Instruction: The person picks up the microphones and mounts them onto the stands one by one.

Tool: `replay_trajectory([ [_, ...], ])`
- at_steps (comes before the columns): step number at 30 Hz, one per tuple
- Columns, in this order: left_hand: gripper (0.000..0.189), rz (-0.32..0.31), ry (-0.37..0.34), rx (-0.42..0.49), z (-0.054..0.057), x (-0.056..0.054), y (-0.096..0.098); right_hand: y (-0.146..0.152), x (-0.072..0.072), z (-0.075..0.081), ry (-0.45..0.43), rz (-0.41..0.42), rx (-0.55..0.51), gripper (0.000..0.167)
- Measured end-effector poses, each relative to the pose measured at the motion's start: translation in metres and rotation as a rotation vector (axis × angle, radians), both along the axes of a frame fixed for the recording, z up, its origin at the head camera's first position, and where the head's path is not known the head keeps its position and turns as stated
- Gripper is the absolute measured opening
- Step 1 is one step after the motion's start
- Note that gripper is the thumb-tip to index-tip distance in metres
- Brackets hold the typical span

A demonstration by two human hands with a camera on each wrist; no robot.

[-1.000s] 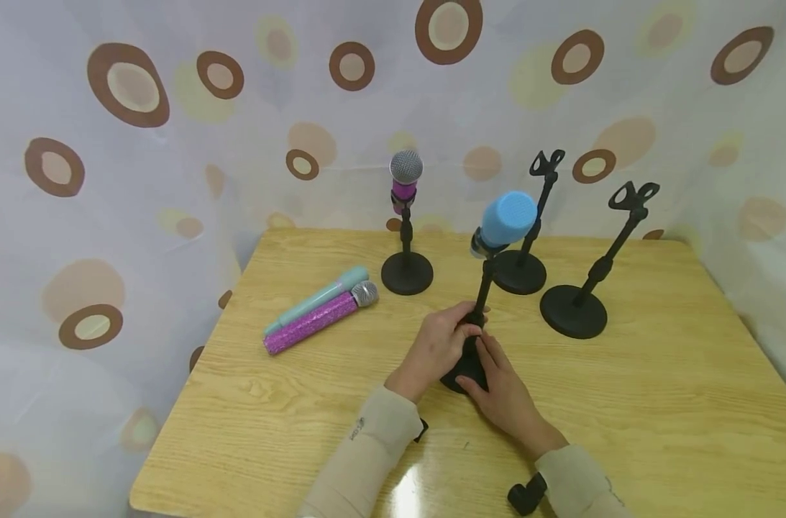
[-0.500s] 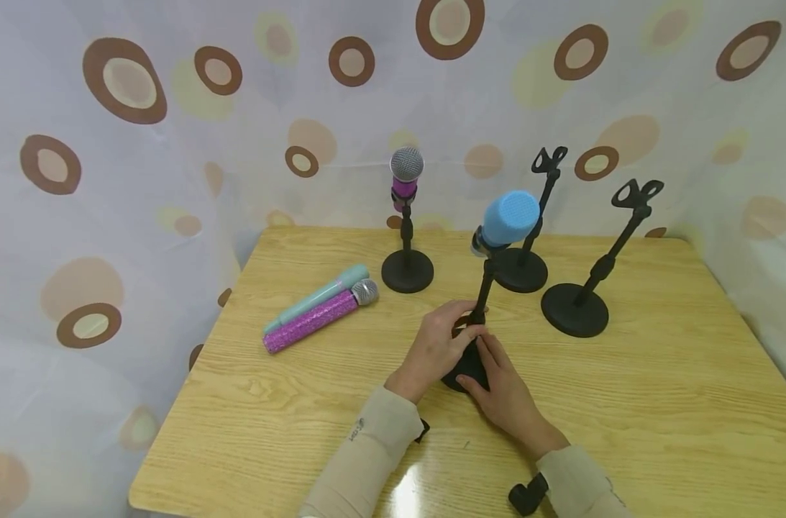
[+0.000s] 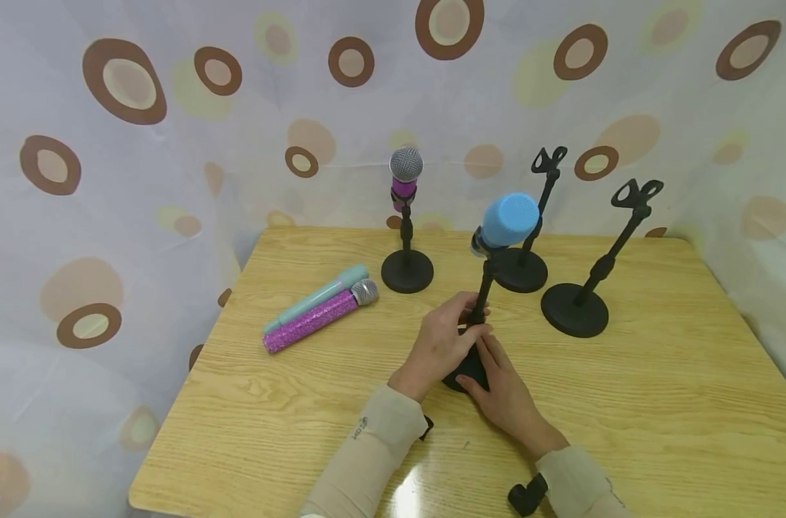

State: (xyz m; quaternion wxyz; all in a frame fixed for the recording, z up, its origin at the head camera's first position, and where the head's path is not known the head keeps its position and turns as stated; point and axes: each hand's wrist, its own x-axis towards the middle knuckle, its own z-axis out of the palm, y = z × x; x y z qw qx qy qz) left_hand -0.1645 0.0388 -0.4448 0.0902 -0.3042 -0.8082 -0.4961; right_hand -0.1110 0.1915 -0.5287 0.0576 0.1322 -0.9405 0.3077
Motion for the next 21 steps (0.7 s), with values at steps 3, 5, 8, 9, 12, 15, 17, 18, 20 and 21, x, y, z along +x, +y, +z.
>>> replay_trajectory([
  [3, 0.027, 0.039, -0.001, -0.032, 0.0004, 0.0003, 0.0006, 0.0001, -0.0001, 0.0, 0.007, 0.0, -0.004, 0.083],
  [5, 0.025, 0.061, -0.004, -0.047, 0.0003, 0.0009, 0.0007, -0.0001, 0.0002, 0.0002, 0.008, -0.001, -0.008, 0.083],
  [8, 0.025, 0.074, -0.018, -0.044, -0.0011, 0.0022, 0.0007, -0.0003, 0.0011, -0.0002, 0.006, -0.004, -0.013, 0.083],
  [9, 0.025, 0.075, -0.019, -0.044, -0.0018, 0.0025, 0.0007, -0.0004, 0.0014, -0.0005, 0.006, -0.005, -0.014, 0.083],
  [12, 0.025, 0.071, -0.014, -0.031, -0.0032, 0.0028, 0.0006, -0.0003, 0.0018, -0.0012, 0.008, -0.007, -0.018, 0.083],
  [15, 0.027, 0.06, -0.005, -0.013, -0.0039, 0.0022, 0.0007, -0.0002, 0.0015, -0.0018, 0.011, -0.007, -0.022, 0.083],
  [17, 0.028, 0.055, -0.003, -0.004, -0.004, 0.0017, 0.0008, 0.0, 0.001, -0.0019, 0.011, -0.008, -0.022, 0.083],
  [18, 0.028, 0.054, -0.002, -0.001, -0.0041, 0.0014, 0.0011, 0.0001, 0.0008, -0.0018, 0.01, -0.007, -0.022, 0.083],
  [20, 0.027, 0.059, 0.001, -0.004, -0.0044, 0.0013, 0.0012, -0.0002, 0.0009, -0.0015, 0.005, -0.007, -0.023, 0.083],
  [21, 0.026, 0.063, 0.003, -0.008, -0.0045, 0.0015, 0.0012, -0.0003, 0.001, -0.0012, 0.003, -0.006, -0.024, 0.083],
])
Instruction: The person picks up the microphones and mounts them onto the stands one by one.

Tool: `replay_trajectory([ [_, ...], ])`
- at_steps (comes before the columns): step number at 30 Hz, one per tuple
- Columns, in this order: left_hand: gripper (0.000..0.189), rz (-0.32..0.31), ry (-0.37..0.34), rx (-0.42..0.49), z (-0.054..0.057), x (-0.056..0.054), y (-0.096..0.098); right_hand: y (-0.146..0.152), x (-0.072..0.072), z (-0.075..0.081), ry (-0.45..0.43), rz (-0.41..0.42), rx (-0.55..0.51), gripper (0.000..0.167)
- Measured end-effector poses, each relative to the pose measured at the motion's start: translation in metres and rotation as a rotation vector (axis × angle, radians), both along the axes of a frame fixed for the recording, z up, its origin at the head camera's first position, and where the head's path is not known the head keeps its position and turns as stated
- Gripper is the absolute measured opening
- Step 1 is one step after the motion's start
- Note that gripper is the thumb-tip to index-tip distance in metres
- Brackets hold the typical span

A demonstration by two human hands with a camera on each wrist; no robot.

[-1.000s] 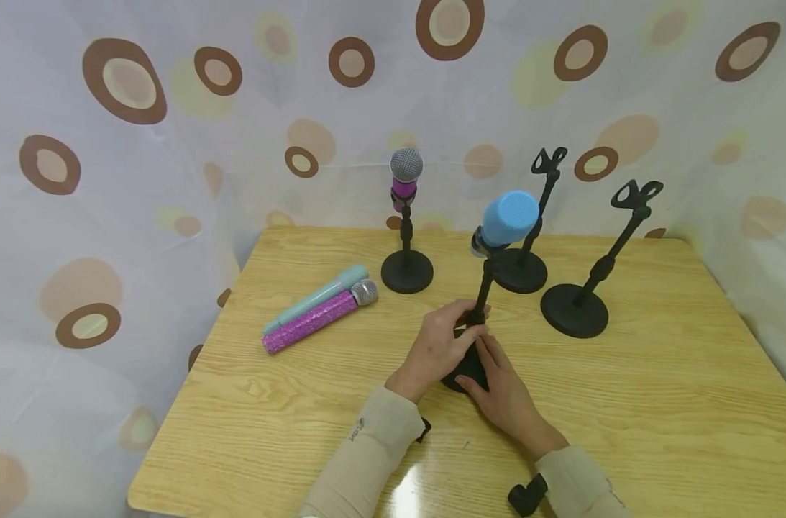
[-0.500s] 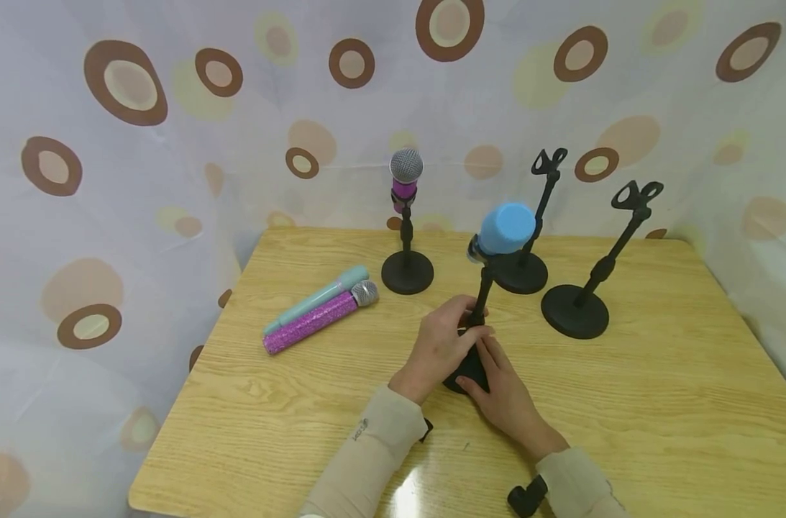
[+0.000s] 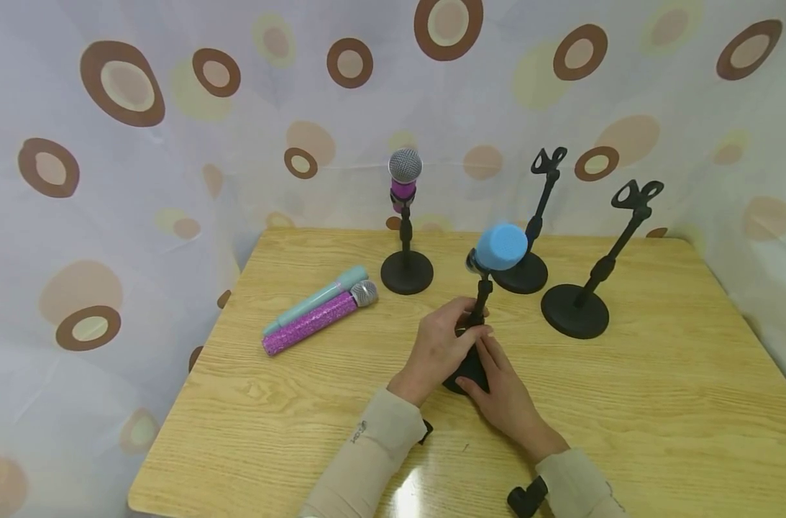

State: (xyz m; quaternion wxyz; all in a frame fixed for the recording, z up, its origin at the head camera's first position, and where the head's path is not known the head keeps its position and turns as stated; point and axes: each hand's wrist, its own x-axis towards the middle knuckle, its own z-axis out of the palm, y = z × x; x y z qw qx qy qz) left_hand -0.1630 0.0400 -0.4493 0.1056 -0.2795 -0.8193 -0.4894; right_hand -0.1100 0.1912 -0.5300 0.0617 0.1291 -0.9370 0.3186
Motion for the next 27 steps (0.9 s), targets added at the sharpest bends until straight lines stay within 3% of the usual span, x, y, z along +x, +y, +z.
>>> replay_trajectory([
  [10, 0.033, 0.014, 0.005, 0.023, 0.0004, 0.0019, 0.0011, -0.0008, 0.0001, 0.0022, -0.007, 0.005, -0.006, 0.083],
  [19, 0.027, 0.026, -0.02, 0.067, -0.0011, 0.0034, 0.0031, 0.0008, -0.0006, 0.0002, 0.015, 0.01, 0.0, 0.082],
  [27, 0.039, 0.027, 0.035, 0.032, -0.0013, 0.0021, 0.0026, 0.002, -0.0028, -0.0014, -0.008, 0.01, -0.002, 0.084],
])
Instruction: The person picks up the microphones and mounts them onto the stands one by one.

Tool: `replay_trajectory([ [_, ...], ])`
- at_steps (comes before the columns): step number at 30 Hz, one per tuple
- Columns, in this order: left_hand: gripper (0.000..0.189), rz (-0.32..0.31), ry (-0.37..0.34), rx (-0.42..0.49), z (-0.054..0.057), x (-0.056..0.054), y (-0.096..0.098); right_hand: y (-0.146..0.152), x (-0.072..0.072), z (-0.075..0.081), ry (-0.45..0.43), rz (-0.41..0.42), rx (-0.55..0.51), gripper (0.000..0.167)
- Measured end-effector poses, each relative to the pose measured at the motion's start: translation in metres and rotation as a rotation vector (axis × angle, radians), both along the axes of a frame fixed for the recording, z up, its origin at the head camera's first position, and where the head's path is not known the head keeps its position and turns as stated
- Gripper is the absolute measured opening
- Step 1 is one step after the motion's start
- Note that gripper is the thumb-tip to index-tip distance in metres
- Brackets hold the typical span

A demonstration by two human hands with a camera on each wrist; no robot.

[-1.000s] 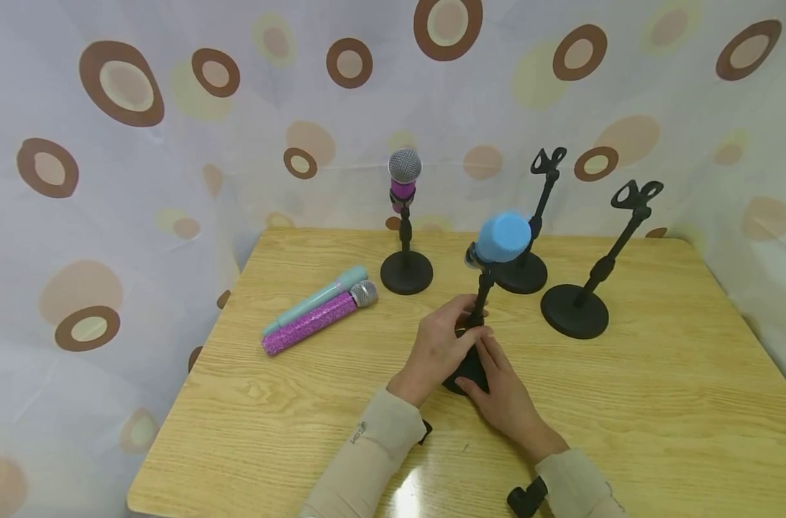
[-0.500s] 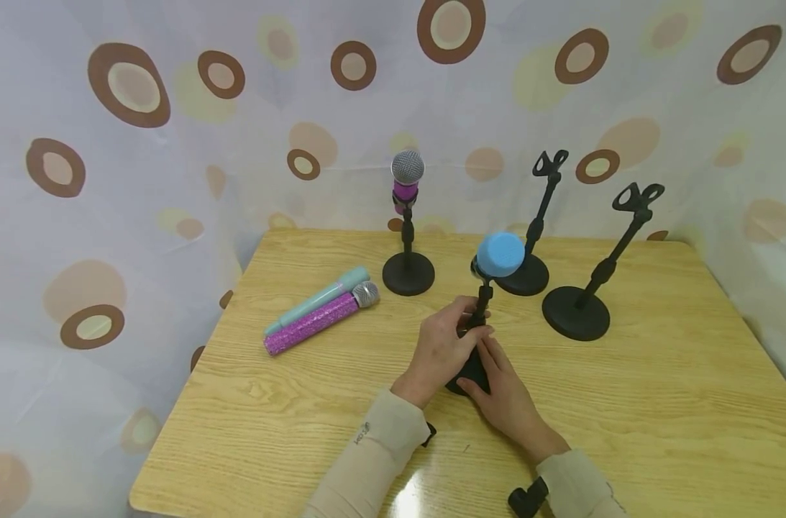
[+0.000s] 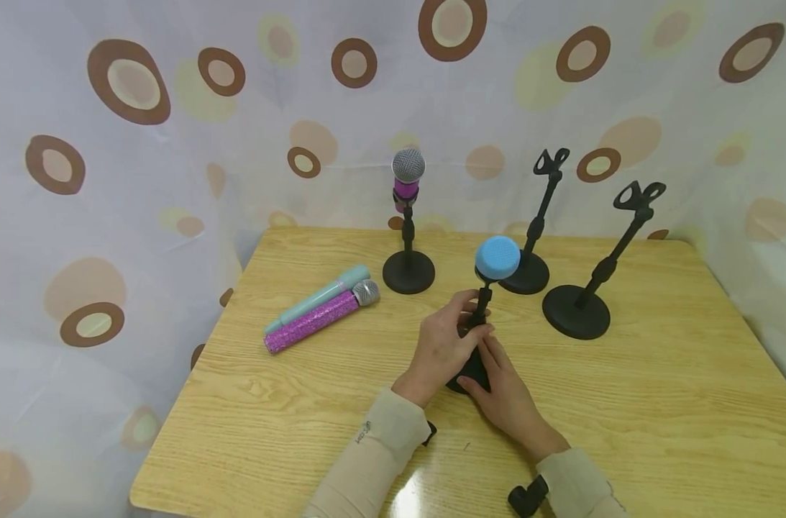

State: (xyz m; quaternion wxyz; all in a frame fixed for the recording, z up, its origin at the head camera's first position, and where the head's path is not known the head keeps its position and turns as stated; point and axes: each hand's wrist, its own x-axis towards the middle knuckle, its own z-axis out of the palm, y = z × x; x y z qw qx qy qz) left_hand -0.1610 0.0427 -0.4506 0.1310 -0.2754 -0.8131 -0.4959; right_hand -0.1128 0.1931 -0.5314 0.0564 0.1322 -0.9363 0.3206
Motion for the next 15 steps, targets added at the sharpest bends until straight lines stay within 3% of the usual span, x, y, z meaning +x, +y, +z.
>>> replay_trajectory([
  [8, 0.028, 0.023, -0.007, -0.001, -0.0005, 0.0019, 0.0004, -0.0019, 0.0015, 0.0003, 0.05, 0.0, -0.006, 0.082],
  [15, 0.037, 0.021, -0.004, -0.021, 0.0007, 0.0009, 0.0001, -0.0024, 0.0017, 0.0024, 0.046, 0.006, -0.01, 0.082],
])
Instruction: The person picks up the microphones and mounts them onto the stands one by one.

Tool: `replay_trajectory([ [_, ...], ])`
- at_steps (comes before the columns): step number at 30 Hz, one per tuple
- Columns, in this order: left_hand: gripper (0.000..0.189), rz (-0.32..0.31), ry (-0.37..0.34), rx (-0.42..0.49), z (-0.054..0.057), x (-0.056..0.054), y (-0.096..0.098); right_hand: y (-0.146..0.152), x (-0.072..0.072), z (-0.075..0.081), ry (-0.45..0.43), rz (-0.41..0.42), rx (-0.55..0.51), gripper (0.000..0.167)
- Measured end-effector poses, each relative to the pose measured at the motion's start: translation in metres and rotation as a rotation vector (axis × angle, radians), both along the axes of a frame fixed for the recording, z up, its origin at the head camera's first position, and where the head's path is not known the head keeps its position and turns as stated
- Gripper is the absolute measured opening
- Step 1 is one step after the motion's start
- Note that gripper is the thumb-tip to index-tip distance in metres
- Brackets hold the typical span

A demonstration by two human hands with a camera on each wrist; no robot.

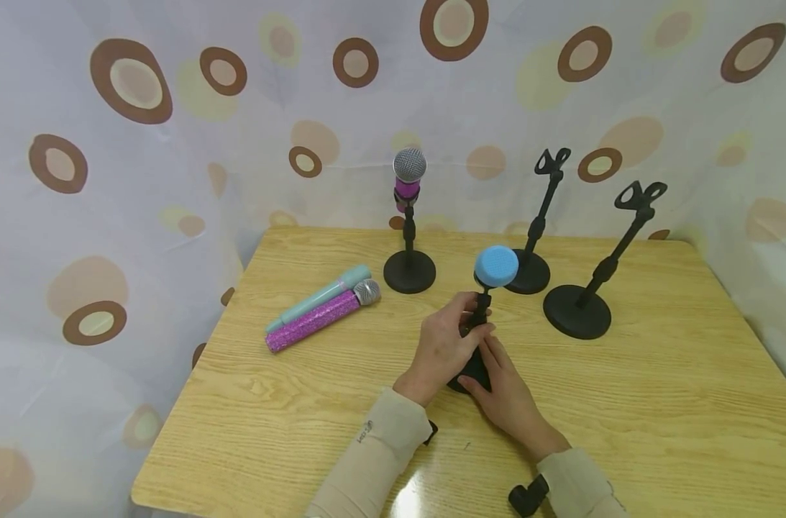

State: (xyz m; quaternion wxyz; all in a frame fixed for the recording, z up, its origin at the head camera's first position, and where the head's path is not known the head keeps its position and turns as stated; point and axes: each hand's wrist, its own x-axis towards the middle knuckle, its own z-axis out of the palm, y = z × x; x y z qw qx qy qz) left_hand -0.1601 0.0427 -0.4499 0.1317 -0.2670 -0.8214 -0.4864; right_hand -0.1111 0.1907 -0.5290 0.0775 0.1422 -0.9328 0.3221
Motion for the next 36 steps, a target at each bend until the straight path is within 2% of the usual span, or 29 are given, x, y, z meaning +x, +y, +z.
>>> replay_trajectory([
  [9, 0.025, 0.03, -0.002, 0.045, -0.0027, -0.0006, 0.0017, 0.0006, -0.0008, -0.0002, 0.002, 0.002, -0.001, 0.082],
  [17, 0.024, 0.016, -0.104, 0.07, 0.001, -0.0016, -0.0009, 0.0019, -0.0024, -0.0009, -0.035, -0.003, 0.009, 0.083],
  [20, 0.024, 0.012, -0.12, 0.065, 0.0018, -0.0016, -0.0022, 0.002, -0.0022, -0.0017, -0.035, -0.003, 0.005, 0.083],
  [36, 0.028, 0.039, -0.057, 0.023, 0.0019, 0.0002, 0.0, 0.0025, -0.0025, -0.0055, -0.011, 0.009, 0.0, 0.083],
])
